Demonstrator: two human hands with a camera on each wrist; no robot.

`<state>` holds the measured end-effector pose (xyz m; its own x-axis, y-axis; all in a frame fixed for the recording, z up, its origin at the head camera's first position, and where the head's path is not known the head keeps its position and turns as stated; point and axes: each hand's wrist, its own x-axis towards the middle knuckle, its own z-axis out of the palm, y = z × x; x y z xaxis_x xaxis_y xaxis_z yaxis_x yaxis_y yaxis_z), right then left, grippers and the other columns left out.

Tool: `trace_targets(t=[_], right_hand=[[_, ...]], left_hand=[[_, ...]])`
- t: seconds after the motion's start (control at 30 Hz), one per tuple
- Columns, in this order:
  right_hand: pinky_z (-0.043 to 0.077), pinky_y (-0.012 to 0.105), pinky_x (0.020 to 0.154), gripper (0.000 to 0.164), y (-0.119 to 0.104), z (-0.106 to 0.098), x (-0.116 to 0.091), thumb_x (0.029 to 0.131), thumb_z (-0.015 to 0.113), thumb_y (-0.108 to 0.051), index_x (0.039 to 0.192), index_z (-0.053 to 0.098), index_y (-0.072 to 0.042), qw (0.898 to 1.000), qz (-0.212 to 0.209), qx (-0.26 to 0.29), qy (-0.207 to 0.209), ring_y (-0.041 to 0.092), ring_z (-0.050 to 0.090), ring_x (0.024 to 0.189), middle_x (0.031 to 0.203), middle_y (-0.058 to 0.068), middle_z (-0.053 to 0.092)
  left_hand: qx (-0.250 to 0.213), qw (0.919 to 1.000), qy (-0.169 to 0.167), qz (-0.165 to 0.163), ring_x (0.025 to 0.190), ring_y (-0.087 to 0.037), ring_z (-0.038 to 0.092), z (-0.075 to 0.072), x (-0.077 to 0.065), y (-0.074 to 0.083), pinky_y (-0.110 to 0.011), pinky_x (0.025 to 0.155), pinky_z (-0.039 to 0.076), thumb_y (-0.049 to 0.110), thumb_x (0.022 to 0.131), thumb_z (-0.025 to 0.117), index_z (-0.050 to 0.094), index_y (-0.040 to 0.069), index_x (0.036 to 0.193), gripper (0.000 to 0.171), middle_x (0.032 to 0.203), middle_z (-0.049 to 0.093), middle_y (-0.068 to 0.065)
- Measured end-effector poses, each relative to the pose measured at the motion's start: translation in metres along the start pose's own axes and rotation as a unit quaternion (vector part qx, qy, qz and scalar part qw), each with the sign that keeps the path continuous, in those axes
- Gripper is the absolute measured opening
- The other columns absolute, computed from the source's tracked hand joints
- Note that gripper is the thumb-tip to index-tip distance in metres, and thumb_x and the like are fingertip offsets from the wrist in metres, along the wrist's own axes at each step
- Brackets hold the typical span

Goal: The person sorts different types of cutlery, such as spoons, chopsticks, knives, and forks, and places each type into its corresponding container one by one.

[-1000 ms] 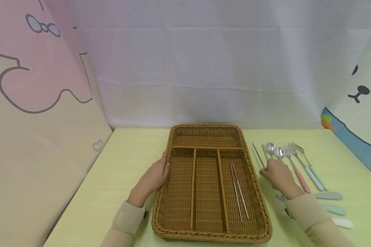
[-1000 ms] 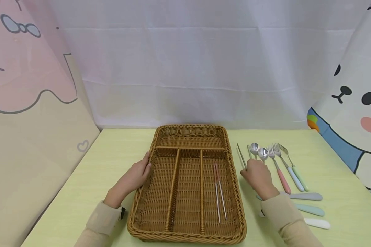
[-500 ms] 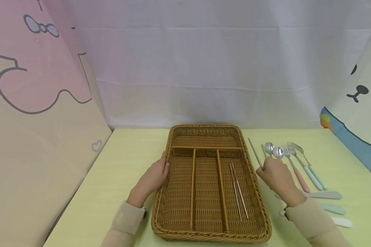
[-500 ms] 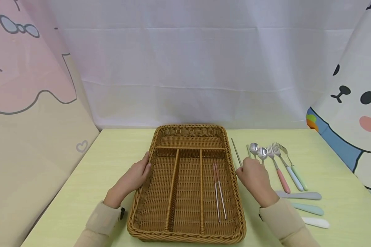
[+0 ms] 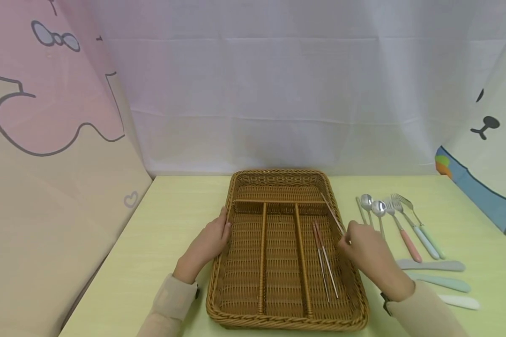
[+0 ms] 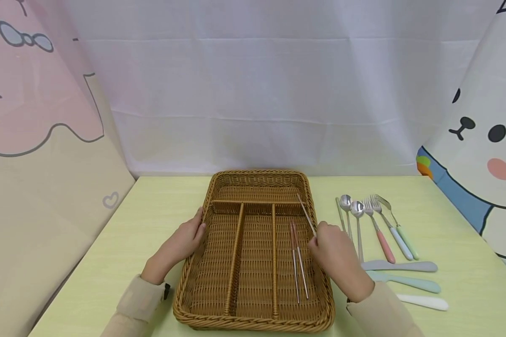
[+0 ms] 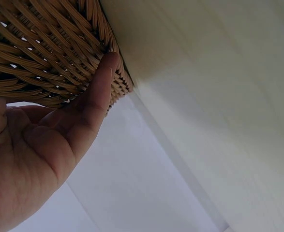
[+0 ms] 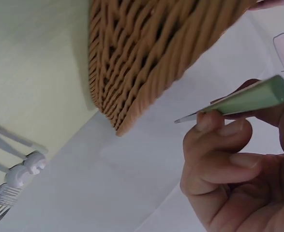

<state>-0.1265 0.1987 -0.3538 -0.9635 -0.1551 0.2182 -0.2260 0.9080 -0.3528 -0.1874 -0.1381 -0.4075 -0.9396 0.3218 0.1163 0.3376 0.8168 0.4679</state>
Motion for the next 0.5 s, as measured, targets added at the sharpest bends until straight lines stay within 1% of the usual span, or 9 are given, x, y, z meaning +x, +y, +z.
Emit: trace_targets(t=[0.13,0.3,0.5], right_hand=[[0.026,0.025,0.040,0.019,-0.007,0.004,-0.004,0.069,0.049,0.002,0.059,0.037,-0.009,1.000,-0.002,-0.001,-0.014,0.010,0.027,0.043,0.050,-0.001,0.032],[0.030,0.026,0.037,0.019,-0.013,0.010,-0.009,0.069,0.054,-0.001,0.059,0.040,-0.009,0.999,-0.009,-0.022,-0.032,0.011,0.033,0.041,0.049,0.000,0.037],[0.027,0.025,0.036,0.024,-0.017,0.018,-0.009,0.068,0.053,-0.001,0.056,0.036,-0.012,0.998,-0.002,-0.037,-0.050,0.013,0.032,0.040,0.048,-0.001,0.032]], left_hand=[[0.001,1.0000,0.001,0.002,0.110,-0.037,0.051,0.001,0.000,-0.001,-0.050,0.091,0.045,0.018,0.099,0.034,0.015,-0.012,0.139,0.053,0.125,0.050,-0.031],[-0.001,1.0000,0.003,0.003,0.109,-0.036,0.052,0.000,0.000,0.000,-0.050,0.092,0.045,0.017,0.099,0.034,0.015,-0.012,0.140,0.053,0.125,0.050,-0.031],[0.000,1.0000,0.005,0.006,0.114,-0.038,0.048,0.000,-0.001,0.000,-0.050,0.093,0.044,0.017,0.099,0.034,0.015,-0.012,0.139,0.053,0.130,0.045,-0.032]])
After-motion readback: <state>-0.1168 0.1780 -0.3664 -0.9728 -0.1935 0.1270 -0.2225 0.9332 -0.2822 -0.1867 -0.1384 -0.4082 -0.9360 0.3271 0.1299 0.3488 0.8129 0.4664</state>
